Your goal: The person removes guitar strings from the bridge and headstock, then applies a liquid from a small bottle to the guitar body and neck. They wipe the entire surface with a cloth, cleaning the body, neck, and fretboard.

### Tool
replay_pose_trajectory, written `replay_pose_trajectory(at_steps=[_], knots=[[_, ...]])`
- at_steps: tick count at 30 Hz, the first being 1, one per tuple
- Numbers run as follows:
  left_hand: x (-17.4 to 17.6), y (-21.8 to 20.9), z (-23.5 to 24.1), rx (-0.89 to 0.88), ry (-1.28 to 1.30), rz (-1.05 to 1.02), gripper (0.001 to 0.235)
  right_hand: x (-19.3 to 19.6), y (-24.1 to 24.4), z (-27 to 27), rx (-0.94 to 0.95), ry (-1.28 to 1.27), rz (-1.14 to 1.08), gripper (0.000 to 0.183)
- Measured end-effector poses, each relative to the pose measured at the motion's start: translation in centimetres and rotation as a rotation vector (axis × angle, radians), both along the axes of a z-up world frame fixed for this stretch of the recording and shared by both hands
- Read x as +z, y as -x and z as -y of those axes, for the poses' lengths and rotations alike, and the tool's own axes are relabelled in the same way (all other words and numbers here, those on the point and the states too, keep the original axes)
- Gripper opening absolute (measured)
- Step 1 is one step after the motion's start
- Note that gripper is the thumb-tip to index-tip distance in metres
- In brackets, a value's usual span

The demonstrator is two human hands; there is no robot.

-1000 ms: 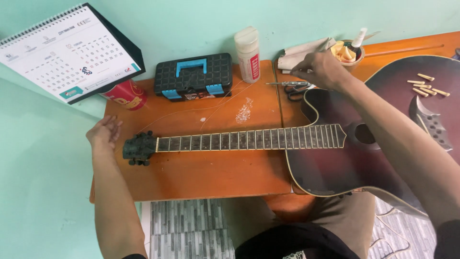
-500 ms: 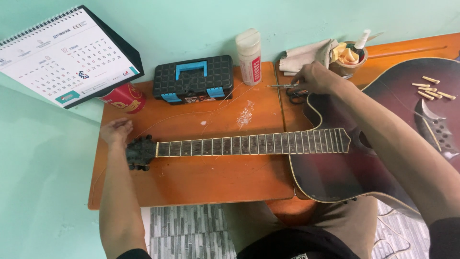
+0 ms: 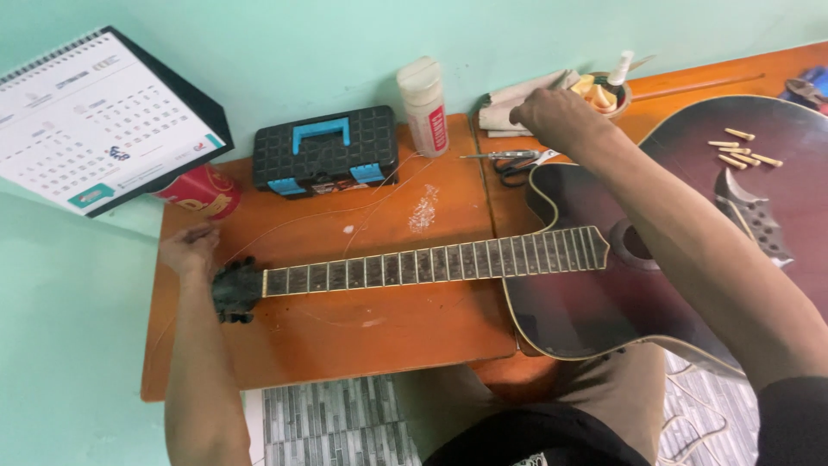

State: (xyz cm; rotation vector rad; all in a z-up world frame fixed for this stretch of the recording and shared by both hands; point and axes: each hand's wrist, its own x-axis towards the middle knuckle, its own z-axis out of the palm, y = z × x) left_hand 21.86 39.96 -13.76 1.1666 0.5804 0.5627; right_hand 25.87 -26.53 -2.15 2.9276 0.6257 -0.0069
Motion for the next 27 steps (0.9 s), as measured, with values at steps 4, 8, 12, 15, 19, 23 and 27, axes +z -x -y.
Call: replay_pose_trajectory(at_steps=[4,8,12,15,19,23,27], knots=[[2.5,-0.6,1.0,0.072,-0.035,-0.26,0.031,0.4,0.6,0.2,0.11,0.238,0.215,0.025],[3.7,0.3,1.5,0.206,0.035,-0.076,0.026,3.6,2.7,-0.5,0.188,0.191,0.382,0.023],[3.6,1.7,0.4,0.2,-0.876,-0.41,0.014,6.7,5.6,-1.0,0.184,-0.08,0.298,0.03],[2.5,1.6,-1.8,0.295,-1.072,-0.257,0.027,10.0,10.6,-0.6,0.279,-0.227,0.297,0.015],[2.9,1.8,-2.4,0.405,-0.927,0.229,0.026,10.9,18.1,2.1,0.262,-0.32,0.273,0.045],[8.7,5.8,5.5,0.298,-1.392,0.462,0.029,12.8,26.3,3.7,0.191,-0.725,0.128,0.019],[17.8,11.9,19.9,-0.064,-1.437,0.442,0.029,7.9,30.7,10.9,-0.384,-0.762,0.164,0.012]])
